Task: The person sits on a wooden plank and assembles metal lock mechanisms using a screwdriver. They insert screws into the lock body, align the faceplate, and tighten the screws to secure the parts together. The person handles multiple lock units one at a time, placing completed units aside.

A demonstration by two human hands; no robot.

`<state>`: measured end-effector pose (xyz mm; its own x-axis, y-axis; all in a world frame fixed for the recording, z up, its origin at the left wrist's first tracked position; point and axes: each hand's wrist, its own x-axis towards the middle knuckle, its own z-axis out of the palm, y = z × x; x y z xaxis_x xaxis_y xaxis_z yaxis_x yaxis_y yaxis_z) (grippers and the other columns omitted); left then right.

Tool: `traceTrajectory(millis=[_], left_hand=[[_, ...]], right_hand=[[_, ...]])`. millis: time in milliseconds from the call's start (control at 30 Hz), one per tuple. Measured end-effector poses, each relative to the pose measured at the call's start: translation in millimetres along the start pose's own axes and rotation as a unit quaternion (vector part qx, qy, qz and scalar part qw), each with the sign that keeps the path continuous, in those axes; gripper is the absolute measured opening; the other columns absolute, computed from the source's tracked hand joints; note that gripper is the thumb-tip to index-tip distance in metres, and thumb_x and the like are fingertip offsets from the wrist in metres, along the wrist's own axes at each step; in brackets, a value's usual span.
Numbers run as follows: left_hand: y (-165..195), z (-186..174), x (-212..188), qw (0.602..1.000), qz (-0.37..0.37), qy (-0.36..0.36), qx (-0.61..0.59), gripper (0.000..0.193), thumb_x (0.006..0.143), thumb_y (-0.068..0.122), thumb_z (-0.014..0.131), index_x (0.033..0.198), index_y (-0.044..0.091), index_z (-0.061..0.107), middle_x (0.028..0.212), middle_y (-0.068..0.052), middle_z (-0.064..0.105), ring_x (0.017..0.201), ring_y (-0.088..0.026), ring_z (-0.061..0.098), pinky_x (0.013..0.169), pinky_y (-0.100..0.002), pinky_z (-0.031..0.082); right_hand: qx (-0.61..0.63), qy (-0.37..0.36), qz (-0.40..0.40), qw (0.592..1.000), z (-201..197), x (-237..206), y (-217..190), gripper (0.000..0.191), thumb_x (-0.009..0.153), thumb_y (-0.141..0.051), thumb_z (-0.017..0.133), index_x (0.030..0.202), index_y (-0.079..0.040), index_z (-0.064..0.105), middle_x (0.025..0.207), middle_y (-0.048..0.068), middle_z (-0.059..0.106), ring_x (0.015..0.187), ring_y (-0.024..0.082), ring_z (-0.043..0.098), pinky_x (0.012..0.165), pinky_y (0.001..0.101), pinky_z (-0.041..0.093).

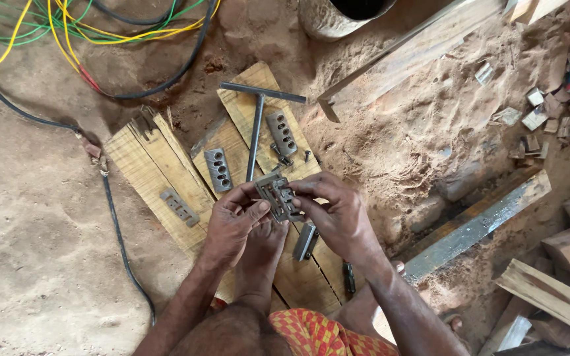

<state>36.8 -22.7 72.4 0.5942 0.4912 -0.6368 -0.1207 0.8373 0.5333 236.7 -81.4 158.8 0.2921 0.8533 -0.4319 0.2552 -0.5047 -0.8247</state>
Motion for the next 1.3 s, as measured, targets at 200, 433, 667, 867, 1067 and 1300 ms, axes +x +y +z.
traceTrajectory(millis=[200, 433, 667, 867, 1067, 1300], left_hand=[[20, 15, -8, 0.996, 0.044, 0.005, 0.075, 0.039, 0.092, 0.01, 0.076, 0.129, -0.001, 0.069, 0.112, -0.007, 0.074, 0.102, -0.013, 0.067, 0.093, -0.03, 0.057], [4, 8, 5, 0.994, 0.042, 0.012, 0.098, 0.039, 0.091, 0.011, 0.075, 0.128, 0.0, 0.068, 0.113, -0.007, 0.075, 0.103, -0.013, 0.069, 0.094, -0.03, 0.057], [-19, -7, 20, 0.991, 0.028, 0.024, 0.126, 0.04, 0.091, 0.015, 0.075, 0.127, -0.001, 0.068, 0.111, -0.009, 0.075, 0.103, -0.015, 0.07, 0.094, -0.032, 0.06], [-62, -34, 44, 0.994, 0.024, 0.021, 0.105, 0.041, 0.091, 0.016, 0.075, 0.128, -0.001, 0.067, 0.111, -0.01, 0.075, 0.102, -0.015, 0.071, 0.093, -0.032, 0.061], [-98, -58, 65, 0.994, 0.007, 0.032, 0.103, 0.042, 0.091, 0.016, 0.075, 0.129, 0.0, 0.067, 0.108, -0.011, 0.075, 0.097, -0.013, 0.07, 0.086, -0.029, 0.061], [-123, -73, 80, 0.999, -0.022, 0.015, 0.021, 0.04, 0.092, 0.013, 0.074, 0.128, -0.002, 0.066, 0.108, -0.01, 0.074, 0.094, -0.013, 0.072, 0.081, -0.029, 0.062]], right_hand=[[0.055, 0.017, 0.011, 0.998, -3, 1, -7, 0.024, 0.089, 0.0, 0.073, 0.113, -0.003, 0.078, 0.104, 0.007, 0.073, 0.089, 0.013, 0.074, 0.072, 0.0248, 0.066], [0.117, 0.004, 0.052, 0.992, 9, 7, 32, 0.024, 0.091, 0.001, 0.072, 0.114, -0.004, 0.077, 0.104, 0.006, 0.071, 0.089, 0.012, 0.074, 0.072, 0.024, 0.068], [0.062, 0.031, 0.031, 0.997, 31, 12, 73, 0.022, 0.09, 0.0, 0.074, 0.11, -0.007, 0.079, 0.103, 0.007, 0.075, 0.084, 0.012, 0.076, 0.066, 0.0234, 0.069], [0.034, 0.042, 0.035, 0.998, 52, 18, 112, 0.024, 0.089, -0.001, 0.074, 0.113, -0.007, 0.078, 0.104, 0.007, 0.073, 0.084, 0.011, 0.075, 0.065, 0.0227, 0.067], [-0.058, 0.072, -0.018, 0.996, 70, 25, 140, 0.026, 0.088, -0.002, 0.077, 0.114, -0.007, 0.078, 0.095, 0.007, 0.076, 0.076, 0.011, 0.073, 0.063, 0.0247, 0.063], [-0.113, 0.069, -0.018, 0.991, 79, 29, 162, 0.027, 0.086, -0.006, 0.08, 0.112, -0.006, 0.077, 0.091, 0.007, 0.076, 0.072, 0.012, 0.074, 0.061, 0.0279, 0.062]])
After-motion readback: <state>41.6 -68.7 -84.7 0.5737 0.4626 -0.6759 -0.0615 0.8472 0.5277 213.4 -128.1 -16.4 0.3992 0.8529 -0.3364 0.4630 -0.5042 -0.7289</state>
